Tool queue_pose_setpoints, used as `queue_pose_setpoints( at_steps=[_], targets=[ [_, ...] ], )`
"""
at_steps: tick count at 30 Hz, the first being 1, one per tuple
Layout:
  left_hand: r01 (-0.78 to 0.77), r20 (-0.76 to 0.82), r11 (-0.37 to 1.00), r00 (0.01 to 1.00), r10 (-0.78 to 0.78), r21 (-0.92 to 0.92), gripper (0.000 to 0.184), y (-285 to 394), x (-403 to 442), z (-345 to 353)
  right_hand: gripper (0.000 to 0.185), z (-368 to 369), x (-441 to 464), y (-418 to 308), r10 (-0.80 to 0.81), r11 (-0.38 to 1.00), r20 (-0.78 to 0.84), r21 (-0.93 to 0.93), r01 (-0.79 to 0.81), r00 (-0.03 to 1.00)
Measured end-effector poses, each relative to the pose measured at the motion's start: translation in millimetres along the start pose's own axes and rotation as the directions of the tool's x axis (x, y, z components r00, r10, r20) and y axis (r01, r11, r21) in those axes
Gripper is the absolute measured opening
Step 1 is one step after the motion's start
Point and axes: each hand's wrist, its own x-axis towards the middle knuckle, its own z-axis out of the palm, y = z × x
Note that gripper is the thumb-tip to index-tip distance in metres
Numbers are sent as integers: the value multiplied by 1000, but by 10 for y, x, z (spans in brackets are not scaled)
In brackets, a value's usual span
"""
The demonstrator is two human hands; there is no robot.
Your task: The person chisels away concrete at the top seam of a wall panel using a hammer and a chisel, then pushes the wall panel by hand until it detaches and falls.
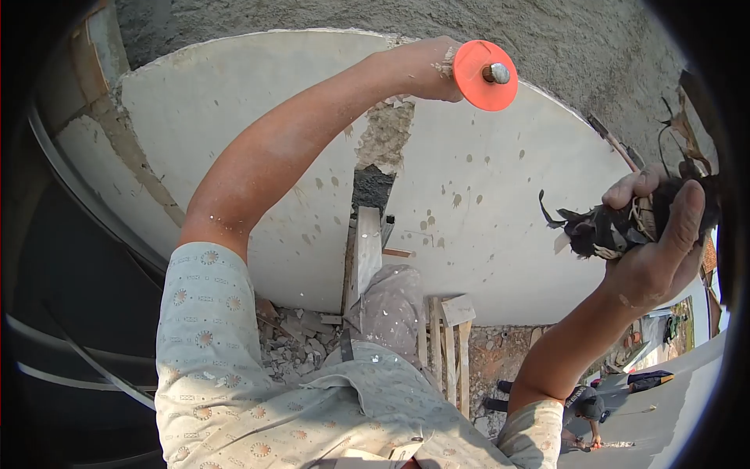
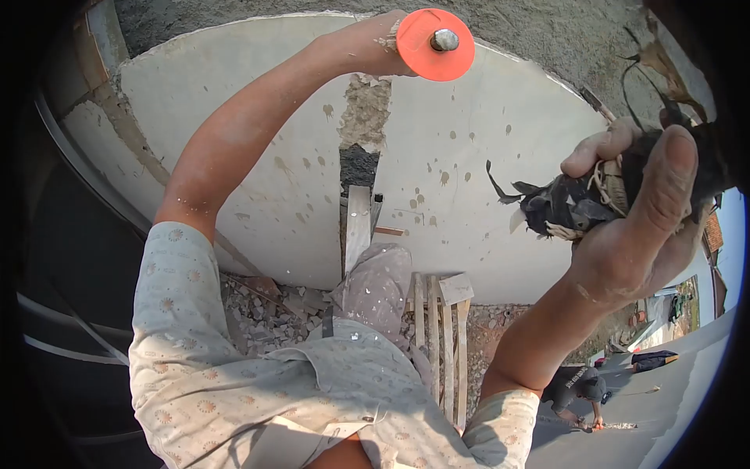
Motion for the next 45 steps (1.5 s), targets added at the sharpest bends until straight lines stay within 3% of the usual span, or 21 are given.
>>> queue_pose_setpoints(
  at_steps=[3, 5, 6, 8, 13, 14, 17, 19, 21, 22, 25, 26, 27, 28, 31, 33, 35, 36, 38, 41, 45],
  targets=[
    [-19, 10, 999, 1000, 18, 49, 14, -31, 60, 31, 40, -183, 324, 241, -109, 914, 145, 403, 42, 983],
    [-64, 37, 992, 997, 61, 106, 18, -108, 138, 70, 36, 83, 49, 461, -49, 993, 190, 112, 28, 980],
    [-49, 4, 997, 999, 49, 60, 18, -99, 101, 96, 33, 223, -138, 495, 4, 959, 219, -277, 58, 976],
    [-35, -61, 999, 998, 33, -25, 20, -83, 53, 78, 28, 157, -67, 405, 486, 851, 364, -404, -336, 795],
    [-4, -74, 1000, 997, 4, -8, 20, -24, 7, 0, 33, 51, 13, 87, 199, 969, 220, -191, -157, 955],
    [20, -55, 1000, 998, -20, -3, 20, -26, 10, 2, 34, 27, 102, 46, 20, 987, 198, -160, 12, 980],
    [10, -26, 999, 1000, -9, 41, 22, -40, 2, 79, 32, -149, 444, 124, -8, 951, 160, 305, -41, 987],
    [-2, -17, 997, 1000, 4, 74, 23, -36, -12, 92, 31, 28, 296, 222, 26, 882, 124, 464, -81, 992],
    [-40, -32, 999, 999, 41, 20, 23, -12, -59, 89, 29, 209, -98, 433, 79, 996, 299, -51, -67, 951],
    [-70, -55, 996, 996, 67, -51, 24, -6, -82, 108, 28, 197, -166, 491, 300, 884, 461, -463, -61, 835],
    [33, -16, 996, 999, -35, -84, 26, 180, -92, -4, 27, 90, -151, 325, 354, 901, 405, -389, -191, 843],
    [115, 14, 991, 993, -114, -70, 27, 216, -139, -23, 29, 48, -118, 262, 196, 934, 374, -354, -56, 907],
    [-19, -58, 999, 998, 16, -45, 24, -23, -74, 72, 31, 62, -88, 91, 164, 958, 298, -274, -80, 940],
    [16, -49, 999, 999, -17, -31, 23, -30, -70, 49, 32, 11, 0, 27, 32, 976, 237, -218, 21, 971],
    [67, -33, 998, 997, -66, 14, 20, -79, -19, 39, 33, -282, 458, 37, -279, 960, 291, 92, 264, 915],
    [29, -40, 998, 999, -27, 48, 19, -132, 10, 76, 30, -108, 404, 179, -208, 949, 118, 266, 171, 971],
    [-35, -82, 999, 996, 36, 21, 21, -126, -11, 64, 29, 287, 1, 402, 21, 998, 177, 48, -30, 984],
    [-80, -117, 997, 990, 76, -24, 22, -128, -43, 82, 29, 308, -120, 485, 116, 909, 378, -414, 56, 919],
    [-141, -188, 989, 973, 131, -41, 25, -138, -6, 48, 30, 235, -69, 337, 530, 836, 376, -382, -394, 760],
    [-39, -237, 999, 971, 34, -17, 26, -101, -90, 67, 32, 175, -8, 181, 208, 949, 301, -292, -118, 931],
    [-12, -129, 999, 991, 17, 40, 26, -119, 23, 35, 33, -28, 394, -65, -97, 995, 207, 53, 88, 974]
  ],
)
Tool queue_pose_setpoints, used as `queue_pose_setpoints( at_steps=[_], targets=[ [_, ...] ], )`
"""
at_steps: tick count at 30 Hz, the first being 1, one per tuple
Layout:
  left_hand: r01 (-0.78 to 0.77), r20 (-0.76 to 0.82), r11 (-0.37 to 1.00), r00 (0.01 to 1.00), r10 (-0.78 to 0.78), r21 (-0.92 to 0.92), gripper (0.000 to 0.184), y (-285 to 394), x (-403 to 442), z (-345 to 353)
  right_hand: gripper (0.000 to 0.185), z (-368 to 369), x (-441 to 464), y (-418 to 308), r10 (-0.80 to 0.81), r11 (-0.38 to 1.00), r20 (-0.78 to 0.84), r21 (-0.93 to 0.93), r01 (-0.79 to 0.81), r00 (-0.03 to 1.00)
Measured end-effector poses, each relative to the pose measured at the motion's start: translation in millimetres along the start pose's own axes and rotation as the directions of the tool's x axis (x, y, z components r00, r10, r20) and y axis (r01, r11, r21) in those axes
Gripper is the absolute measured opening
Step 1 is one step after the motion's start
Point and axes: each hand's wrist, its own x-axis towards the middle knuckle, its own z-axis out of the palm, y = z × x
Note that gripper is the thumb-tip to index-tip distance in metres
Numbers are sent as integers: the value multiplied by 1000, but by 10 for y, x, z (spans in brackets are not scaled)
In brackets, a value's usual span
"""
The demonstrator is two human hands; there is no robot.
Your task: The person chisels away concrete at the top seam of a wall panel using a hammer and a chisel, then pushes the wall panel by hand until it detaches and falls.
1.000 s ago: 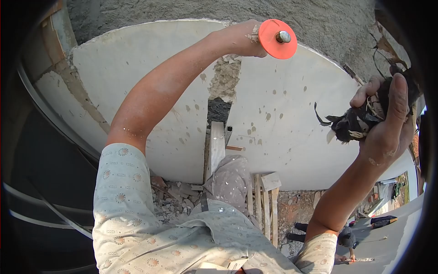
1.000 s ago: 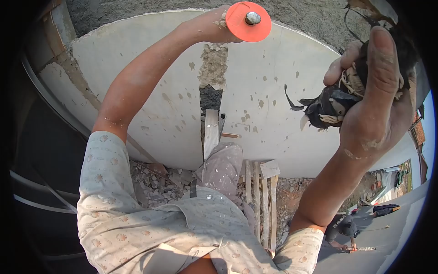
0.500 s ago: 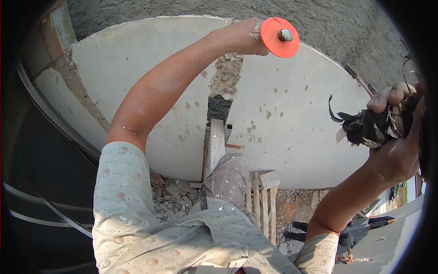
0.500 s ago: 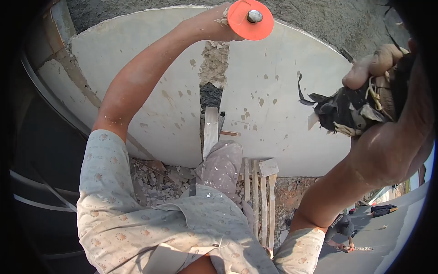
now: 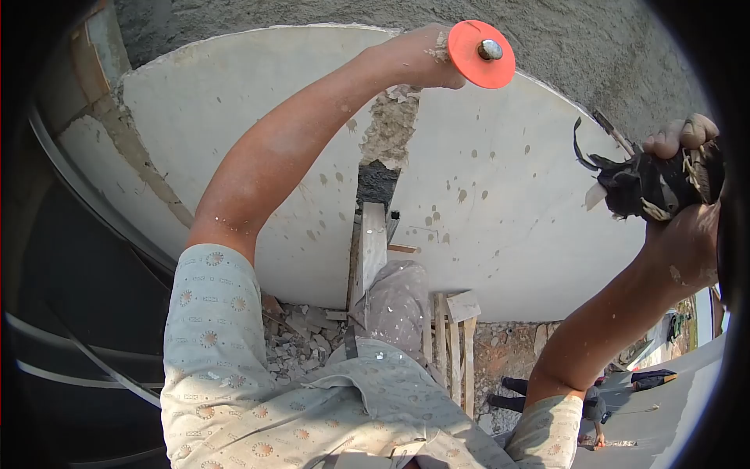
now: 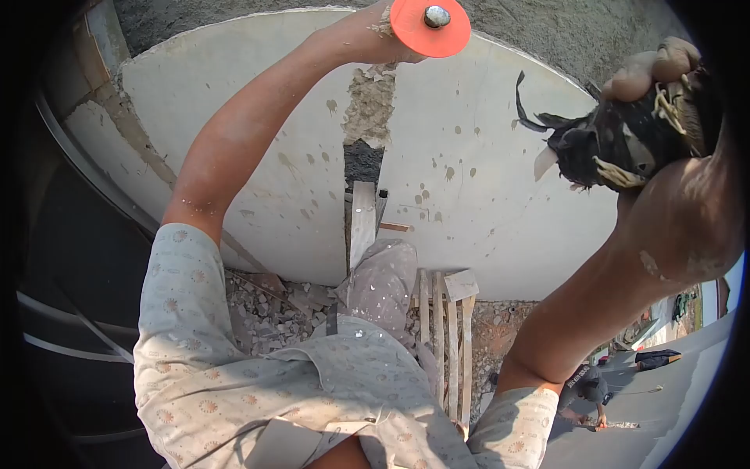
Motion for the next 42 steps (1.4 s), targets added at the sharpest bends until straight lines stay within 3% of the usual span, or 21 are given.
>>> queue_pose_setpoints(
  at_steps=[2, 4, 5, 7, 11, 13, 16, 18, 19, 21, 24, 27, 30, 31, 32, 33, 34, 35, 37, 39, 42],
  targets=[
    [-8, 20, 1000, 1000, 7, 28, 27, -36, 40, 7, 27, -397, 313, 409, -66, 957, 183, 291, 10, 981],
    [-15, 29, 1000, 999, 14, 28, 27, -64, 54, 23, 27, 315, -124, 372, 89, 996, 88, 10, -90, 992],
    [-17, 28, 1000, 999, 17, 24, 27, -76, 56, 34, 28, 456, -268, 340, 238, 923, 61, -326, -206, 969],
    [-31, 42, 999, 999, 31, 16, 27, -52, 70, 30, 36, 352, -293, 434, 581, 789, 227, -395, -471, 782],
    [-21, -6, 1000, 1000, 21, -2, 28, -34, 25, -15, 35, 253, -250, 184, 339, 908, 106, -296, -296, 935],
    [-9, 16, 1000, 1000, 9, 8, 28, -42, 46, -8, 32, 229, -89, -19, 112, 960, 20, -261, -103, 993],
    [-15, 25, 999, 1000, 14, 31, 29, -68, 84, 14, 31, 326, 50, 195, 90, 945, -114, 325, -48, 989],
    [-26, 26, 999, 999, 25, 27, 30, -81, 95, 41, 33, 418, -126, 353, 138, 976, -31, 173, -131, 990],
    [-34, 21, 999, 999, 33, 18, 30, -63, 86, 58, 35, 502, -277, 411, 180, 949, 2, -262, -173, 984],
    [-59, 6, 998, 998, 59, -11, 31, -17, 83, 93, 37, 360, -311, 486, 534, 825, 258, -366, -430, 805],
    [-97, -46, 995, 994, 97, -9, 30, -32, 70, 135, 37, 233, -297, 306, 428, 863, 133, -353, -360, 894],
    [-63, -15, 998, 998, 63, 4, 27, 6, 107, 80, 36, 201, -152, 31, 160, 959, -97, -222, -178, 982],
    [-50, 4, 998, 999, 50, 25, 24, -5, 155, 80, 32, 45, 38, 397, 76, 901, -140, 434, -8, 987],
    [-47, 8, 999, 999, 47, 23, 23, -11, 158, 93, 31, 196, -37, 459, 101, 871, -213, 491, 17, 972],
    [-49, 7, 999, 999, 48, 22, 23, -19, 163, 110, 29, 381, -220, 404, 27, 994, -217, -99, -50, 976],
    [-52, 2, 999, 999, 52, 6, 22, -6, 156, 118, 29, 360, -342, 551, 288, 914, -39, -288, -287, 957],
    [-59, -10, 998, 998, 59, -14, 21, 2, 137, 147, 33, 270, -361, 633, 510, 821, 196, -403, -405, 838],
    [-73, -23, 997, 997, 72, -29, 21, 8, 114, 163, 31, 199, -439, 591, 603, 788, 180, -283, -546, 777],
    [12, 16, 996, 1000, -10, -87, 20, 116, -94, 132, 26, 100, -710, 625, 593, 798, 86, -195, -570, 800],
    [294, 271, 951, 927, -259, -97, 30, 298, -413, -18, 24, -49, -1101, 695, 531, 844, 33, -107, -526, 846],
    [446, 417, 818, 863, -286, -363, 23, 292, -1071, 253, 28, -231, -1733, 781, 674, 737, 23, 52, -674, 739]
  ],
)
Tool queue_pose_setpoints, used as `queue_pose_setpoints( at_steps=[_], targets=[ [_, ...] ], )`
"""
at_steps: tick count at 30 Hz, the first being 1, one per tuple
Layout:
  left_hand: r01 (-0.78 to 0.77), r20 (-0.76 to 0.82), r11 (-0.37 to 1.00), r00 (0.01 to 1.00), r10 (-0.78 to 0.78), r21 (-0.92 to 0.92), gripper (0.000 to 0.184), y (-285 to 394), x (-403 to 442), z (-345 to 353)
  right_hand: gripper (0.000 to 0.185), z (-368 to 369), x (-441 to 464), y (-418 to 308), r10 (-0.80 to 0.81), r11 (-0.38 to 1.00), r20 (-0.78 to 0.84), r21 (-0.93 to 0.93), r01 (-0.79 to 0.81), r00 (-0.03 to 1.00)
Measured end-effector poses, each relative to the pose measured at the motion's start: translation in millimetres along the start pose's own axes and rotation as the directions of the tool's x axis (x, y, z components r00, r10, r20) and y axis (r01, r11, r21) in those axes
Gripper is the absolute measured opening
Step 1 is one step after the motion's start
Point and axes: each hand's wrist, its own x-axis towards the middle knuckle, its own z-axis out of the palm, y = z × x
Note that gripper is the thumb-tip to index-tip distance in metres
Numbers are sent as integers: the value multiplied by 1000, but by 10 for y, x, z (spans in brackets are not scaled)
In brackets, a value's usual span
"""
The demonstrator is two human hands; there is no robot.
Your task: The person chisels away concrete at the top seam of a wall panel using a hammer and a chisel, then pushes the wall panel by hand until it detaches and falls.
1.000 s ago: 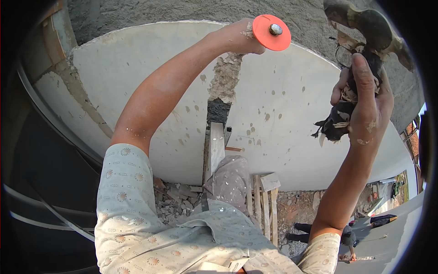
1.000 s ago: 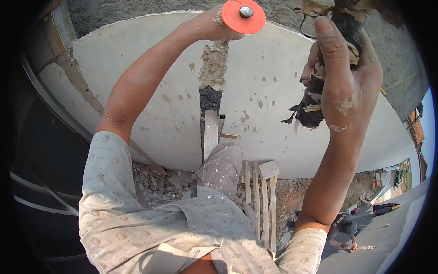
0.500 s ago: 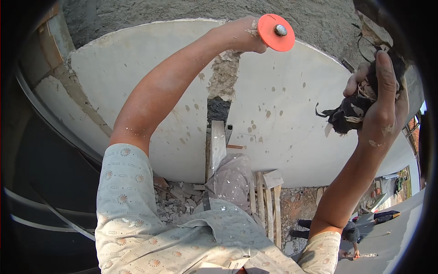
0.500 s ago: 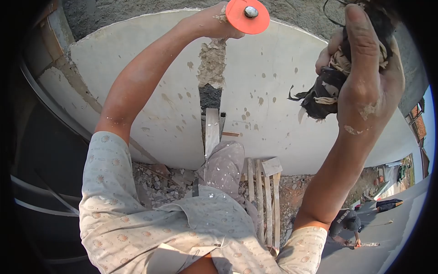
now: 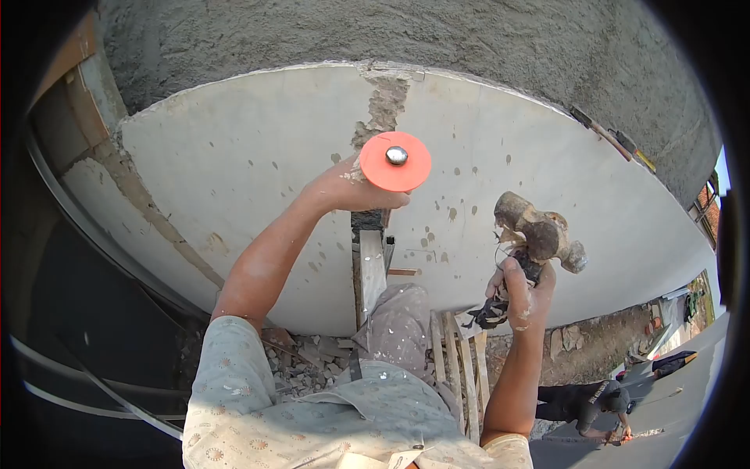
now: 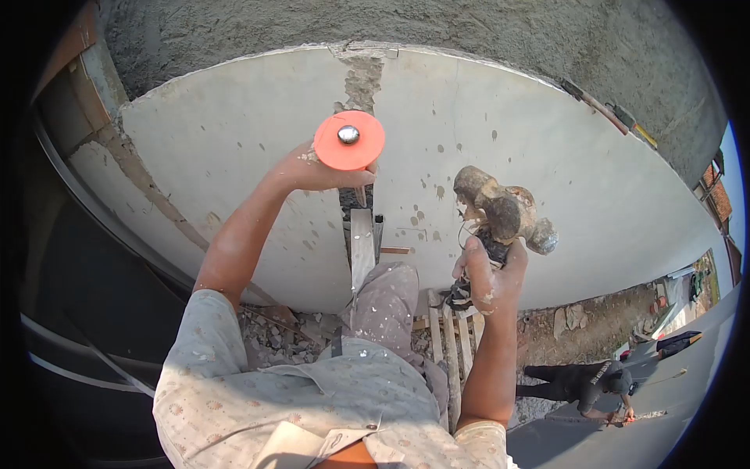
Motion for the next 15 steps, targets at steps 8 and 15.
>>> queue_pose_setpoints(
  at_steps=[8, 15],
  targets=[
    [356, 125, 761, 930, -346, -542, 19, -929, -844, 1346, 36, 2, -965, 1459, 315, 922, 33, -247, -298, 949],
    [381, 158, 695, 917, -365, -610, 29, -1059, -1422, 1471, 41, 188, -1337, 1801, 564, 800, 227, -389, -457, 794]
  ],
)
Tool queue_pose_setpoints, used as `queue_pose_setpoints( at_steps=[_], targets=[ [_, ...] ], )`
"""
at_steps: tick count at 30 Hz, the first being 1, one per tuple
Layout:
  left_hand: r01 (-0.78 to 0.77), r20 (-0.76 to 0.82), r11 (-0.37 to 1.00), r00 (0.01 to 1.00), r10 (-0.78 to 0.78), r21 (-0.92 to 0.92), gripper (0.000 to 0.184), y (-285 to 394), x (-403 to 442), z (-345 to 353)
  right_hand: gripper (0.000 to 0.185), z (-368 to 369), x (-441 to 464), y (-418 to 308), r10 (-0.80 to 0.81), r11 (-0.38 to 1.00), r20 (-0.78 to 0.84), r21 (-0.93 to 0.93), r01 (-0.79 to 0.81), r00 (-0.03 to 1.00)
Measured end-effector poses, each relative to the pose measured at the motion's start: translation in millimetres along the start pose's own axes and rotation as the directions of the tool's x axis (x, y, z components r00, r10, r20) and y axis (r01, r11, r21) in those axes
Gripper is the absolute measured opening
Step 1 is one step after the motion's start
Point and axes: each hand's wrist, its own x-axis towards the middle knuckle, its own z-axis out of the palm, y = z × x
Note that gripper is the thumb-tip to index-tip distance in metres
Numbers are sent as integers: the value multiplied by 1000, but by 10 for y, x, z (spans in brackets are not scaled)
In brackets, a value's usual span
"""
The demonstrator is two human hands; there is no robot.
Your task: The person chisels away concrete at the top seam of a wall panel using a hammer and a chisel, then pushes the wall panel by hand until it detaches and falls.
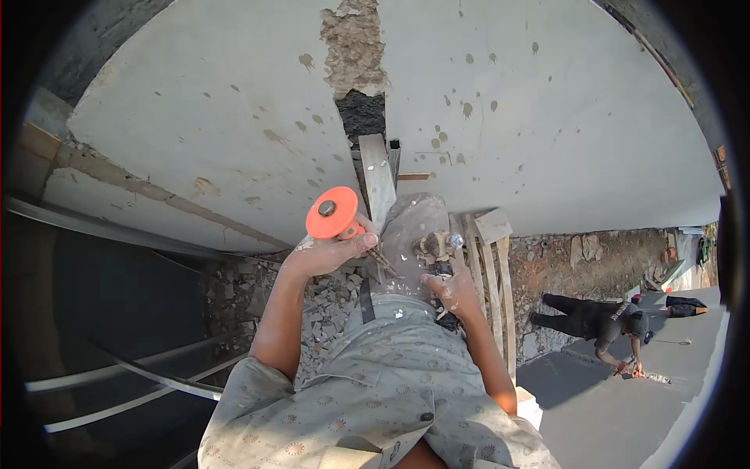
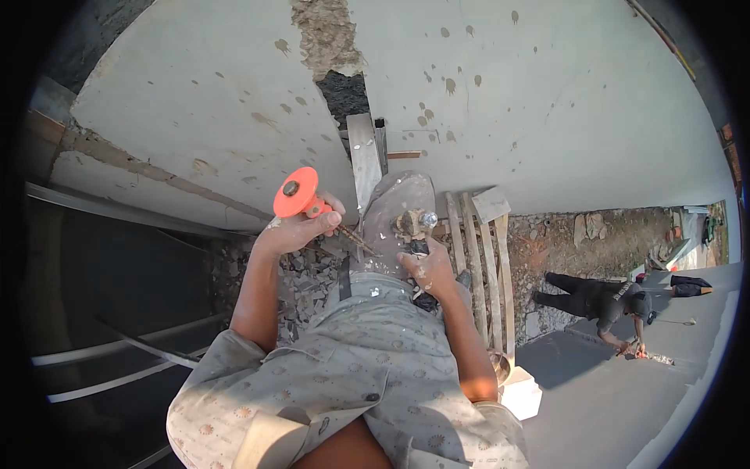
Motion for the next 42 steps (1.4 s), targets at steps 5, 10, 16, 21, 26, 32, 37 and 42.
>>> queue_pose_setpoints(
  at_steps=[5, 10, 16, 21, 26, 32, 37, 42],
  targets=[
    [230, 179, 972, 959, -219, -43, 29, 304, -277, -60, 68, 150, 196, 230, -133, 960, 135, -228, 162, 982],
    [73, 306, 955, 952, 20, -288, 20, 114, -496, -227, 57, 101, 207, 134, 116, 983, 156, -163, -90, 981],
    [-238, 20, 968, 970, 240, -78, 24, 39, -338, -125, 31, -54, 329, 182, 362, 682, 425, 486, -547, 829],
    [-448, 138, 856, 894, 426, 258, 37, -249, 98, 634, 32, 14, 432, 428, 127, 45, 431, 897, -439, 893],
    [-402, 492, 915, 796, 353, -5, 29, -361, 270, 1063, 56, -88, 211, 231, 168, 49, 192, 978, -203, 967],
    [-46, 584, 989, 811, -45, 140, 53, -273, 813, 789, 23, -235, -5, 548, 244, -80, 201, 979, -187, 949],
    [85, -251, 712, 959, 131, 697, 58, -1349, 1993, 190, 15, -195, -118, 1208, 377, -55, 234, 972, -230, 896],
    [17, -168, 601, 966, 196, 799, 65, -1865, 2434, 146, 15, -124, -277, 1489, 519, 19, 242, 955, -295, 820]
  ],
)
